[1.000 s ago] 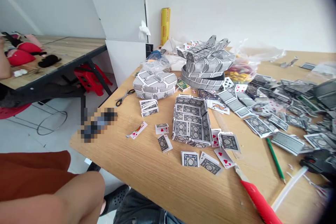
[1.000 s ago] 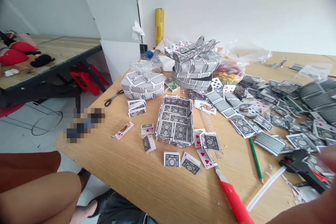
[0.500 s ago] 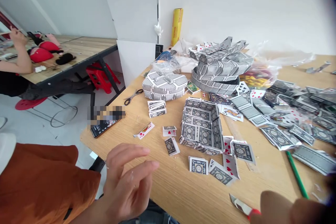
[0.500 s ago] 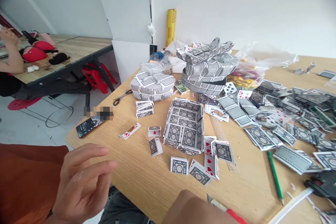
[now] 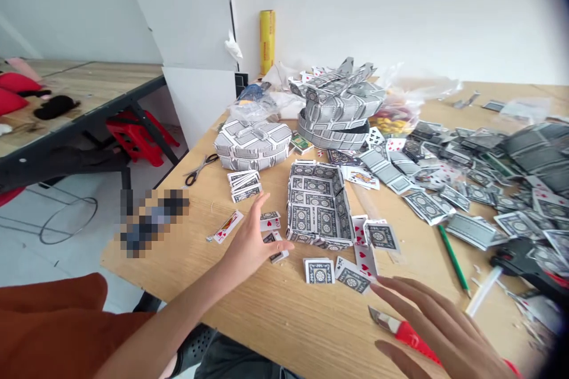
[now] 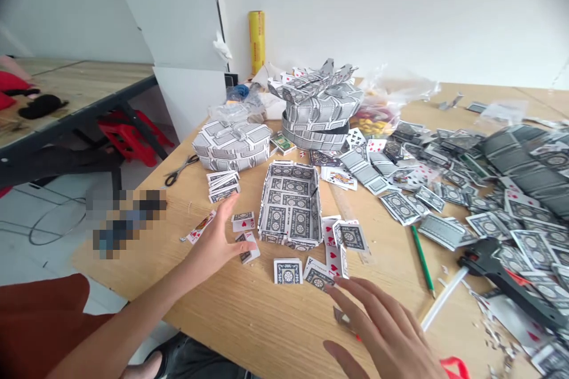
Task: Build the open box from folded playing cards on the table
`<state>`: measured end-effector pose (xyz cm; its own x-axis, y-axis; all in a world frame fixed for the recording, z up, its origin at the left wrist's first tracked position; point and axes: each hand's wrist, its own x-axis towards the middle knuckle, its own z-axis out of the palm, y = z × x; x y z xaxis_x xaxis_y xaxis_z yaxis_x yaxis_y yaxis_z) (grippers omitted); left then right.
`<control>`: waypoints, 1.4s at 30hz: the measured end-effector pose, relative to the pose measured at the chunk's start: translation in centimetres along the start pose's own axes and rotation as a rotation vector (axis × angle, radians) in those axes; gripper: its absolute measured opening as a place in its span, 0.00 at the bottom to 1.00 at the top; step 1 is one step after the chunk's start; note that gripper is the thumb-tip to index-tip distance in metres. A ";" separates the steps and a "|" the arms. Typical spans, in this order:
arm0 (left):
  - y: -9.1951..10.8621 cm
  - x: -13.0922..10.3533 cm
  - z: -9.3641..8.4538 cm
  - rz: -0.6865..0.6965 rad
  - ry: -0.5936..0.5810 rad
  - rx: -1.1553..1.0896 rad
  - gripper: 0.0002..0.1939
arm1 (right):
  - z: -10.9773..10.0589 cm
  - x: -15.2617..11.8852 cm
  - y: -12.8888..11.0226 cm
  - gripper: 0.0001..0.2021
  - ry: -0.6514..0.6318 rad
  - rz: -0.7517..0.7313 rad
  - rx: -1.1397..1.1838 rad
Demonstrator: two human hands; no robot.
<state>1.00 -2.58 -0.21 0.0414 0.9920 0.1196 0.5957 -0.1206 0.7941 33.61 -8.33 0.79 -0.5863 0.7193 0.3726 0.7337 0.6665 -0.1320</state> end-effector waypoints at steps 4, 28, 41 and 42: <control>-1.2 2.3 1.6 0.012 -0.173 -0.155 0.62 | 2.8 -2.7 1.5 0.32 0.006 0.023 -0.202; 1.8 3.7 5.7 0.675 -0.060 0.378 0.08 | 4.0 10.5 3.1 0.10 -0.043 -0.110 0.162; 1.9 3.4 6.3 0.556 -0.198 0.344 0.11 | 4.4 10.7 3.2 0.08 -0.115 0.085 0.431; 2.1 3.6 6.0 0.549 -0.205 0.318 0.11 | 4.1 11.0 3.5 0.08 -0.136 0.071 0.446</control>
<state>7.22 0.92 -1.67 0.5394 0.7805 0.3160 0.6506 -0.6246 0.4321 28.33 2.69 0.62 -0.6015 0.7654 0.2289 0.5719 0.6126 -0.5456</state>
